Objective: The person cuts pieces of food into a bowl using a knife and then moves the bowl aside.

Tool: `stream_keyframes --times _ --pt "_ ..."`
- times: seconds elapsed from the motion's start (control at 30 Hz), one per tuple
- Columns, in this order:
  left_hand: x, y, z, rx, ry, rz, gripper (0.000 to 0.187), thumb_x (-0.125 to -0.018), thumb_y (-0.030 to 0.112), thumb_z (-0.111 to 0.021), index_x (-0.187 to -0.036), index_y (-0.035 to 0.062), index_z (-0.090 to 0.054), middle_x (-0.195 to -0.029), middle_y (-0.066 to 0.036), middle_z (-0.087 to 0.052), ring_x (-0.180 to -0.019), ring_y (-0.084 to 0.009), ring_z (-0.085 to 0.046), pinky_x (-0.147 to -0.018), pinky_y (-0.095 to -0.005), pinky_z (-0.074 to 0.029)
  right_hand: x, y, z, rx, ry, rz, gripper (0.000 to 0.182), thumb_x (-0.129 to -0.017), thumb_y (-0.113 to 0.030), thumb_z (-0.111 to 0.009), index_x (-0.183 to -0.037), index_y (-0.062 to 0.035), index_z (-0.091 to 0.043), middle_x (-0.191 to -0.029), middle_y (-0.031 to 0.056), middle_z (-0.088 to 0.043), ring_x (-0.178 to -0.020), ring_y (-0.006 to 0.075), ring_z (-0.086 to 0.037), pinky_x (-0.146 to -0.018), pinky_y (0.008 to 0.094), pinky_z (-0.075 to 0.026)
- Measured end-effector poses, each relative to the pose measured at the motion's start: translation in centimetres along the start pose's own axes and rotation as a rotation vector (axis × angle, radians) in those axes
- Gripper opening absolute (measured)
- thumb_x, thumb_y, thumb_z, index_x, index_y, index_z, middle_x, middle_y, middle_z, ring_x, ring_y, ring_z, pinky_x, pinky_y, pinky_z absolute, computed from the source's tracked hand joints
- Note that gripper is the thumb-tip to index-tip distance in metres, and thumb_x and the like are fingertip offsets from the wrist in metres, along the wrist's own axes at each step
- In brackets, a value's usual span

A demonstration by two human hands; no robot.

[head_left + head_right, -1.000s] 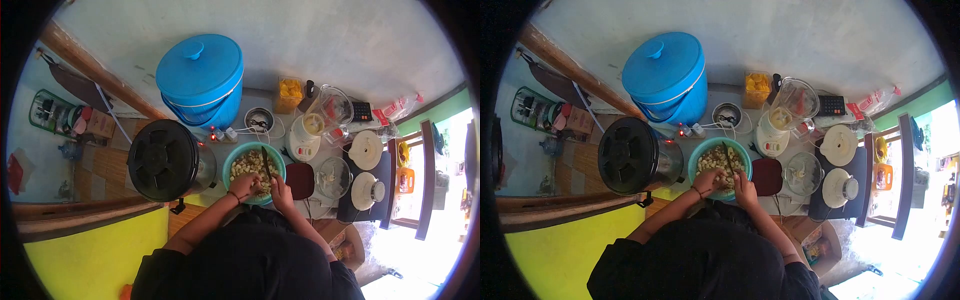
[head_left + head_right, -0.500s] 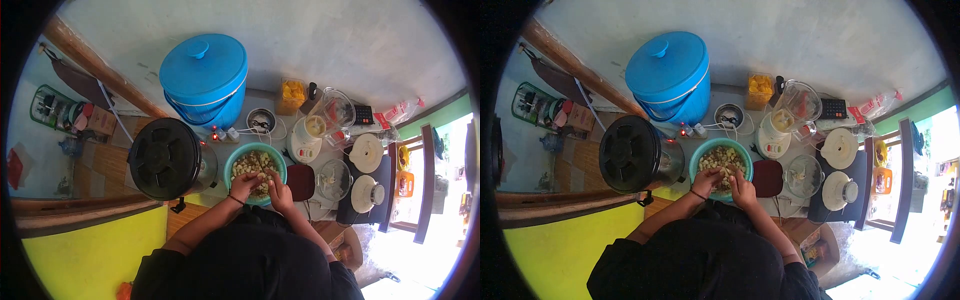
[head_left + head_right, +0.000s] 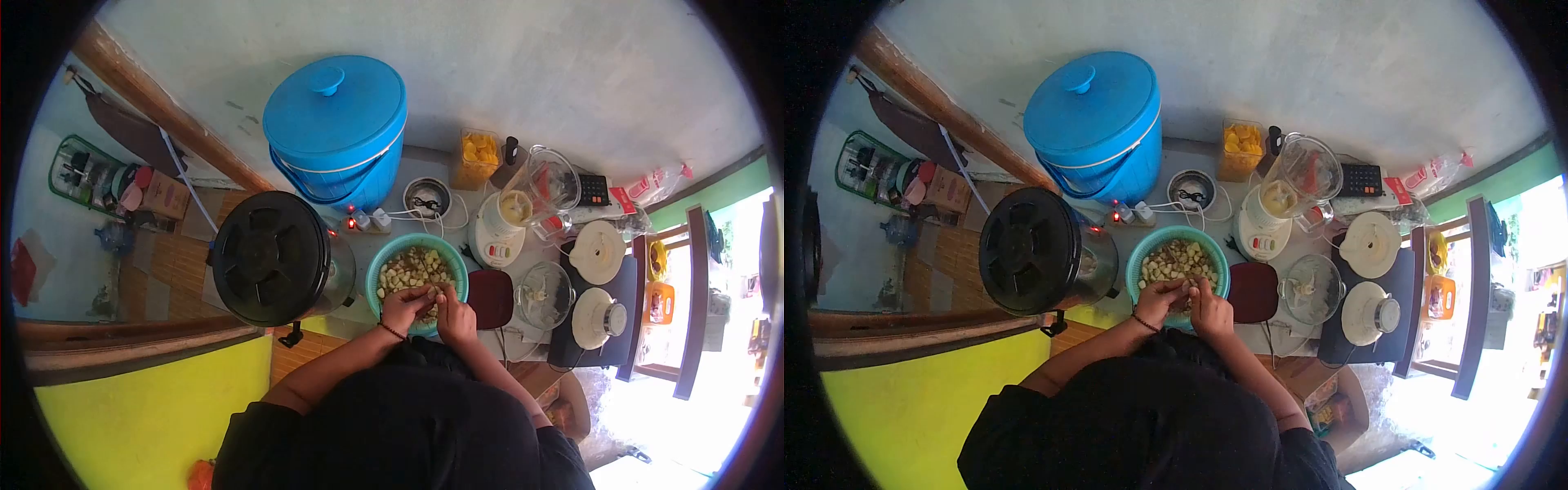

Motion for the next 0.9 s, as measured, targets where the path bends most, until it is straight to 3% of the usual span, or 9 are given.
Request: stream_keyframes --times 0.27,0.37,0.57,0.67,0.77,0.87,0.9 --pt "-0.8 -1.7 0.8 0.055 -0.068 0.093 0.024 -0.087 0.010 -0.067 -0.109 -0.0005 -0.064 -0.100 -0.005 -0.067 -0.087 -0.0160 -0.066 -0.077 -0.0288 -0.055 -0.6 -0.4 0.1 -0.011 0.008 -0.021 0.024 -0.098 -0.026 -0.040 -0.096 -0.0044 -0.051 -0.068 0.0243 -0.060 -0.066 0.0459 -0.060 -0.057 0.0542 -0.045" --pt "-0.6 -1.5 0.9 0.101 -0.077 0.104 0.022 -0.089 0.009 -0.064 -0.109 -0.0005 -0.064 -0.100 -0.006 -0.067 -0.087 -0.0144 -0.066 -0.077 -0.0267 -0.055 -0.9 0.3 -0.2 -0.085 0.033 -0.015 0.031 -0.100 -0.030 -0.039 -0.089 -0.0032 -0.050 -0.062 0.0229 -0.057 -0.061 0.0435 -0.059 -0.053 0.0503 -0.043" --pt "-0.8 -2.0 1.3 0.371 -0.171 0.268 0.020 -0.087 0.003 -0.061 -0.106 -0.0020 -0.062 -0.091 -0.007 -0.068 -0.080 -0.0134 -0.067 -0.074 -0.0205 -0.057 -1.4 1.9 -1.6 -0.517 -0.139 -0.132 0.046 -0.102 -0.040 -0.035 -0.080 -0.0018 -0.047 -0.051 0.0052 -0.047 -0.045 0.0198 -0.050 -0.046 0.0346 -0.038" --pt "-0.7 -2.1 1.4 0.469 -0.204 0.298 0.019 -0.088 0.003 -0.061 -0.106 -0.0021 -0.061 -0.091 -0.008 -0.068 -0.080 -0.0132 -0.068 -0.072 -0.0203 -0.057 -1.8 1.6 -1.4 -0.609 -0.138 -0.124 0.047 -0.102 -0.041 -0.034 -0.081 -0.0011 -0.048 -0.051 0.0003 -0.045 -0.046 0.0160 -0.048 -0.045 0.0335 -0.038" --pt "-1.0 -1.9 1.1 0.573 -0.354 0.297 0.020 -0.087 0.003 -0.061 -0.106 -0.0026 -0.061 -0.094 -0.009 -0.068 -0.084 -0.0134 -0.068 -0.076 -0.0210 -0.057 -2.0 3.8 -2.2 -0.445 -0.089 -0.167 0.044 -0.102 -0.039 -0.036 -0.082 -0.0014 -0.049 -0.052 0.0046 -0.047 -0.047 0.0205 -0.050 -0.048 0.0362 -0.040" --pt "-1.2 -0.7 1.6 0.345 -0.164 0.190 0.024 -0.087 0.003 -0.062 -0.110 -0.0038 -0.061 -0.097 -0.010 -0.067 -0.088 -0.0155 -0.067 -0.079 -0.0234 -0.057 -1.9 2.3 -0.4 -0.320 -0.050 -0.123 0.041 -0.101 -0.036 -0.037 -0.096 -0.0005 -0.056 -0.057 0.0114 -0.053 -0.052 0.0257 -0.056 -0.053 0.0380 -0.044" --pt "-1.1 -0.4 1.7 0.297 -0.119 0.143 0.025 -0.087 0.003 -0.062 -0.111 -0.0044 -0.060 -0.098 -0.011 -0.067 -0.089 -0.0169 -0.067 -0.081 -0.0244 -0.056 -1.7 1.4 0.0 -0.313 -0.055 -0.085 0.038 -0.101 -0.035 -0.037 -0.103 -0.0025 -0.055 -0.061 0.0151 -0.055 -0.057 0.0316 -0.058 -0.055 0.0412 -0.045"
Point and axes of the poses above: each hand's wrist, its own x-axis away from the middle knuckle, its own z-axis out of the back of the hand, y = z × x, the point moved 8 cm from there along -x, towards the middle knuckle
